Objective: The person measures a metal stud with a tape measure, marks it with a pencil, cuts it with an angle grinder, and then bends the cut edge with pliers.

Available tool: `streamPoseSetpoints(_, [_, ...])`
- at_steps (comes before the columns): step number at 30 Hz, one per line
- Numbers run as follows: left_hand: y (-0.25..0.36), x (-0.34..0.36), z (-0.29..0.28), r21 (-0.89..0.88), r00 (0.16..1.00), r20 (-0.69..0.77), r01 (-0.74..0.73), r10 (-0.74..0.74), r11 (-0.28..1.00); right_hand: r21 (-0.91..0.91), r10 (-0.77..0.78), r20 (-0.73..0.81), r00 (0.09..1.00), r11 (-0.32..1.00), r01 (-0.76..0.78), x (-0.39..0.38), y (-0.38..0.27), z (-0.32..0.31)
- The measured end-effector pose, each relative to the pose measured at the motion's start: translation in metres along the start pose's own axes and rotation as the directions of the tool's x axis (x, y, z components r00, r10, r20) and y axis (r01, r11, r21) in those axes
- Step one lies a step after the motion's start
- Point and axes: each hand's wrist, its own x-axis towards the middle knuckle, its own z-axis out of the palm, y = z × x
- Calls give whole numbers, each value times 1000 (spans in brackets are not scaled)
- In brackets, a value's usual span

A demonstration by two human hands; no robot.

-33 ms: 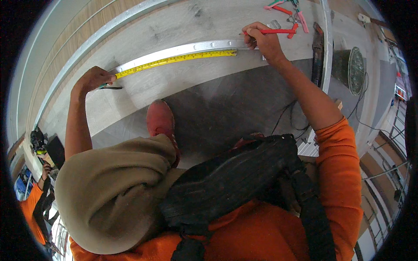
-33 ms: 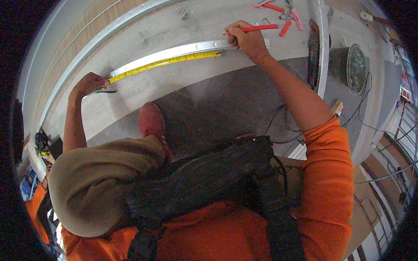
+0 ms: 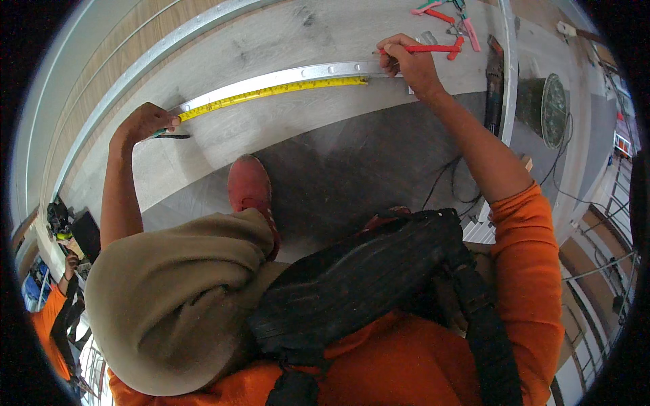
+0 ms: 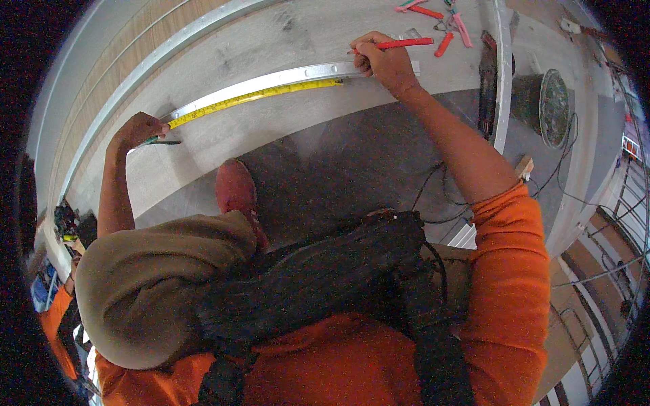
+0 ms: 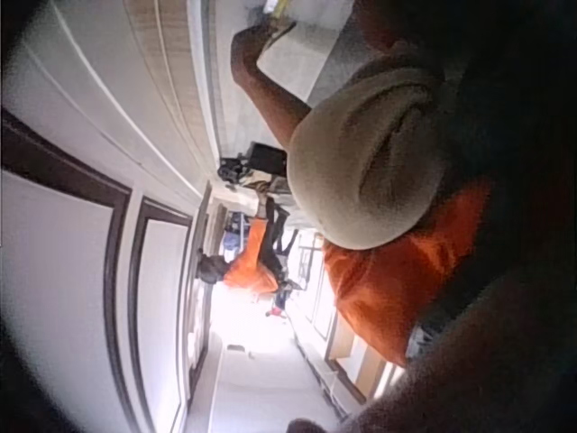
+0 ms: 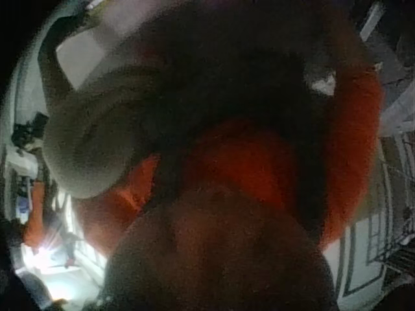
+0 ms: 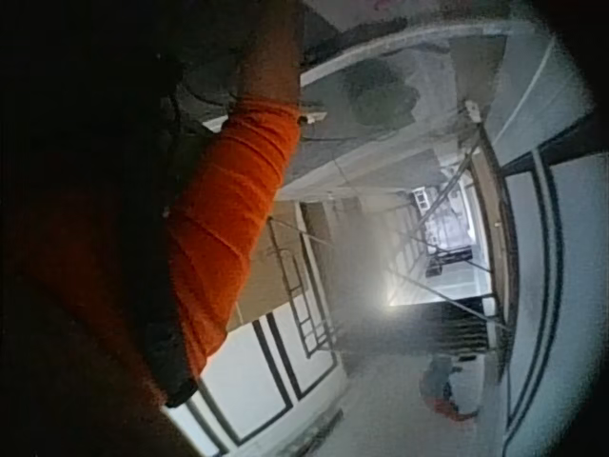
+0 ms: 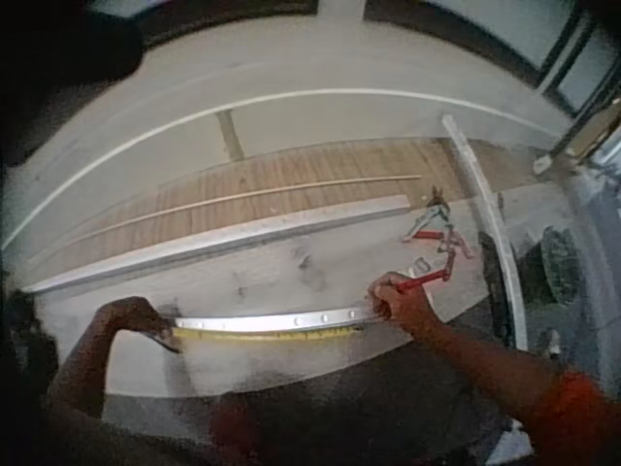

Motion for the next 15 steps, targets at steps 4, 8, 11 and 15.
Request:
streamPoseSetpoints(4, [-4,4,-2,9,999,8,-31,31,999,7,40,-32,999,999,-40,7,2,-1])
streamPoseSetpoints(8, [-7,12,4,8,999,25,21,-21,1000,-14,42,-33,999,999,-42,10,2,3])
streamPoseSetpoints(11, [-11,17,5,50,1000,22,4,-5,999,-42,40,-13,999,998,-40,13,0,9])
streamPoseSetpoints(15, [-14,14,3,35,1000,2,-9,9,999,-42,19,24,1000,999,-18,17,-6,29])
